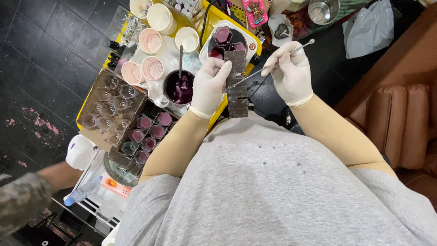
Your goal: Prepare and pour melted purple wax into small molds at a production workbench.
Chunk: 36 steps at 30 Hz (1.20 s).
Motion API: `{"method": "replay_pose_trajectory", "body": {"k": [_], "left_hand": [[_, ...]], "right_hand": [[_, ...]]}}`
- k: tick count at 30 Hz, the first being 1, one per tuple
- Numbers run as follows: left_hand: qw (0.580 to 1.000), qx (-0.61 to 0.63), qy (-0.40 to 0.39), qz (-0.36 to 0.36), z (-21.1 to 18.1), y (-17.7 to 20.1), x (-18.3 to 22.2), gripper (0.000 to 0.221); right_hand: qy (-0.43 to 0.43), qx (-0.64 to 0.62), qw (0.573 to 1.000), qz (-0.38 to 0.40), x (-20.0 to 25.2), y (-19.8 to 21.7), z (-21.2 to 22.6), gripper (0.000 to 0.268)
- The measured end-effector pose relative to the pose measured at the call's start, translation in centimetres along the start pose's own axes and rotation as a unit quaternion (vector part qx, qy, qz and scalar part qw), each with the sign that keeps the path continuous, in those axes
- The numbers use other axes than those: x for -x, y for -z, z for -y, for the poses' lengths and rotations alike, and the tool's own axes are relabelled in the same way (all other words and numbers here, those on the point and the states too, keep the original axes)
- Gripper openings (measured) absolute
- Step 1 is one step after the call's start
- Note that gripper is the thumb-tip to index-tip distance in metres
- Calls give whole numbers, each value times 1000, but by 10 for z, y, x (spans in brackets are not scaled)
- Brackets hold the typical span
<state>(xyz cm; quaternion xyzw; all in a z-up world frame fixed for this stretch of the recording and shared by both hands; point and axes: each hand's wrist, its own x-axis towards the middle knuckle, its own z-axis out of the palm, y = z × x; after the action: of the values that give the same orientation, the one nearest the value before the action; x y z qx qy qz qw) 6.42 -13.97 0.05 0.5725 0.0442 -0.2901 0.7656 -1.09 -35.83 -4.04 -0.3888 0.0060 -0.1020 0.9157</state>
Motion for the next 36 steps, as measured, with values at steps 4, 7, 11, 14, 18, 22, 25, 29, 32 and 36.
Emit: {"method": "replay_pose_trajectory", "body": {"k": [4,7,11,14,18,22,25,29,32,36], "left_hand": [[1000,-4,-9,7,5,4,0,13],[999,-28,-19,5,4,1,2,13],[999,14,32,-12,-15,-7,7,13],[999,17,24,-19,-7,0,3,14],[999,-24,-13,-27,-2,5,1,14],[996,-13,-83,-4,12,13,1,12],[991,-59,-119,-10,13,16,4,11],[991,-83,-90,-46,4,18,11,13],[991,-78,-95,-58,10,31,9,13],[960,-182,-188,-103,-5,41,21,14]], "right_hand": [[-15,-5,1000,-12,3,-2,-1,13],[-25,-10,999,-25,4,-2,0,13],[-43,-25,998,-38,6,0,-3,13],[-49,-26,998,-40,9,0,-4,13],[-51,-29,998,-24,10,-5,-1,13],[-45,-39,998,-15,7,-12,5,14],[-33,-29,999,-3,6,-13,0,14],[-49,-27,998,0,8,-12,-10,13],[-68,-28,997,7,9,-13,-17,13],[-87,-47,995,21,5,-23,-18,12]]}}
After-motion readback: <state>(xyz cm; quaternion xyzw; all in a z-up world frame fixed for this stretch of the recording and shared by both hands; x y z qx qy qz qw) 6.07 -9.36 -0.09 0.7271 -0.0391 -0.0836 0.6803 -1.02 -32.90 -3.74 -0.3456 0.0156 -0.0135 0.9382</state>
